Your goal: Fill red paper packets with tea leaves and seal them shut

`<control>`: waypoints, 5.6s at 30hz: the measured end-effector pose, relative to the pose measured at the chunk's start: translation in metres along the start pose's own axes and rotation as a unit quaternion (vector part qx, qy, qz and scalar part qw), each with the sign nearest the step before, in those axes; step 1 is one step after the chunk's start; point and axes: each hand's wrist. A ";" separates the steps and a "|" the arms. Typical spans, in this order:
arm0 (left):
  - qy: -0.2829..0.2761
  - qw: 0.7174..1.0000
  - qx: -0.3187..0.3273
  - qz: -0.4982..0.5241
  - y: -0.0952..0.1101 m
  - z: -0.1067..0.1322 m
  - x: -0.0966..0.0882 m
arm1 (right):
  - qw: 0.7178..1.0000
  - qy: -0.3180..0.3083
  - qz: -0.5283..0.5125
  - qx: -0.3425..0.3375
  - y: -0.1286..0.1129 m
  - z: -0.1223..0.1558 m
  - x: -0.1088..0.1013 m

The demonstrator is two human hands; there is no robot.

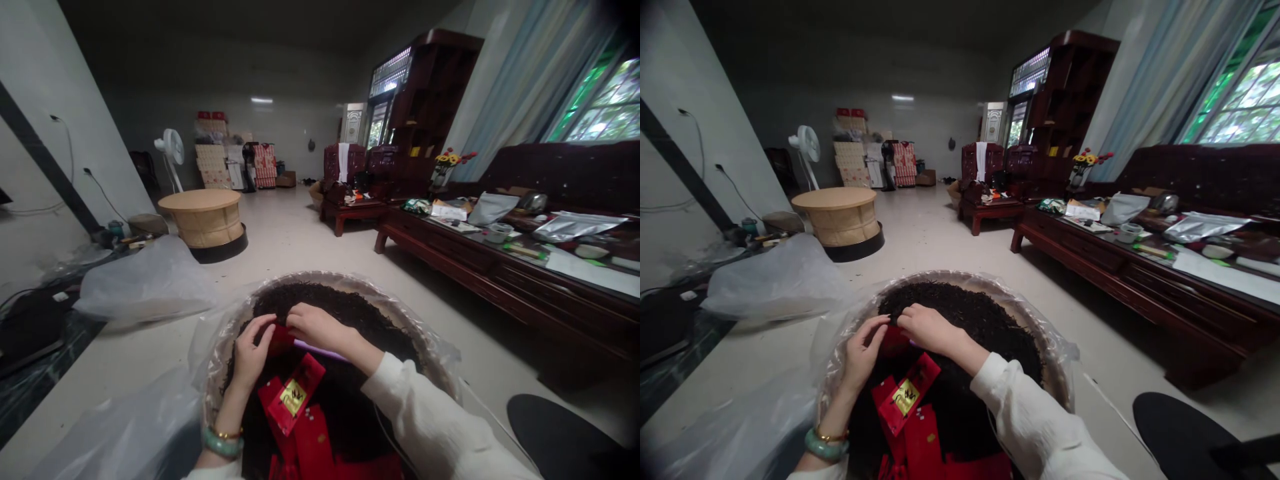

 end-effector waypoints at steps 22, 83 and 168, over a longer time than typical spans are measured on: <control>-0.206 0.965 0.133 -0.088 0.015 -0.010 -0.026 | 0.993 -0.009 -0.095 -0.071 0.003 0.015 -0.014; -0.124 0.943 -0.226 0.211 0.030 -0.003 0.000 | 0.839 0.131 -0.456 0.265 0.000 0.011 0.017; -0.241 0.941 -0.174 0.162 0.028 0.015 0.014 | 0.981 -0.147 -0.124 -0.038 0.006 0.007 -0.050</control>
Point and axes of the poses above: each hand's wrist, its own z-axis away from the middle knuckle, its own x-axis out of the palm, y = z × x, and after that the axes turned 3 degrees about y, right-handed
